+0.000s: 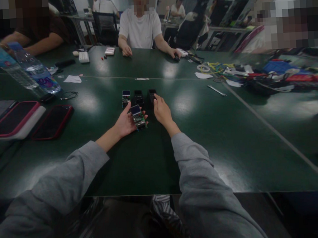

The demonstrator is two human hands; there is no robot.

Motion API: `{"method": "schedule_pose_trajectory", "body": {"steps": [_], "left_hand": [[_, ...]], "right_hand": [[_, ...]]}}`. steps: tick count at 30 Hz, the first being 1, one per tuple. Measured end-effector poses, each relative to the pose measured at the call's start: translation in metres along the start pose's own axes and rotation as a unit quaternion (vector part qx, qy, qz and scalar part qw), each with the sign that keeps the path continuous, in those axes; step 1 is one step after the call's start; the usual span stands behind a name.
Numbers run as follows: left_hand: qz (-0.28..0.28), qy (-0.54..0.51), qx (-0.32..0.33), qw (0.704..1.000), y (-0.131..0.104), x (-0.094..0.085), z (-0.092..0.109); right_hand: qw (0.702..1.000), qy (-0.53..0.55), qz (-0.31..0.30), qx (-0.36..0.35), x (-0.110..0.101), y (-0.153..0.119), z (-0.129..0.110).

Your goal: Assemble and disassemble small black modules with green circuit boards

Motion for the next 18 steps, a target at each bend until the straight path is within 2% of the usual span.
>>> {"method": "schedule_pose_trajectory", "body": {"steps": [7, 9, 12, 15, 17, 18], "left_hand": [[0.000, 0.000, -0.002, 1.000, 0.001, -0.001, -0.001], [0.004, 0.002, -0.001, 1.000, 0.000, -0.001, 0.000], [0.009, 0.002, -0.001, 1.000, -0.001, 0.000, 0.000], [0.006, -0.005, -0.003, 1.000, 0.000, -0.001, 0.000], [-0.002, -0.013, -0.002, 1.000, 0.002, -0.001, -0.001], [-0.007, -0.016, -0.001, 1.000, 0.004, -0.002, -0.001]], "right_hand": [[1.000, -0.012, 0.011, -0.003, -0.002, -0.001, -0.001], [0.999, -0.010, 0.047, -0.012, -0.006, -0.002, -0.003], [0.990, 0.006, 0.138, -0.018, -0.018, -0.006, -0.011], [0.968, 0.068, 0.235, -0.050, -0.034, -0.020, -0.036], [0.956, 0.117, 0.255, -0.091, -0.042, -0.035, -0.061], [0.955, 0.132, 0.241, -0.109, -0.044, -0.043, -0.075]]}}
Point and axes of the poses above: each hand's wrist, its own y-axis towards the middle knuckle, its own x-axis out of the palm, z = x × y, the point moved 4 cm from there along y, towards the middle knuckle, and after that the axes turned 2 degrees about z, right-handed, at the moved point
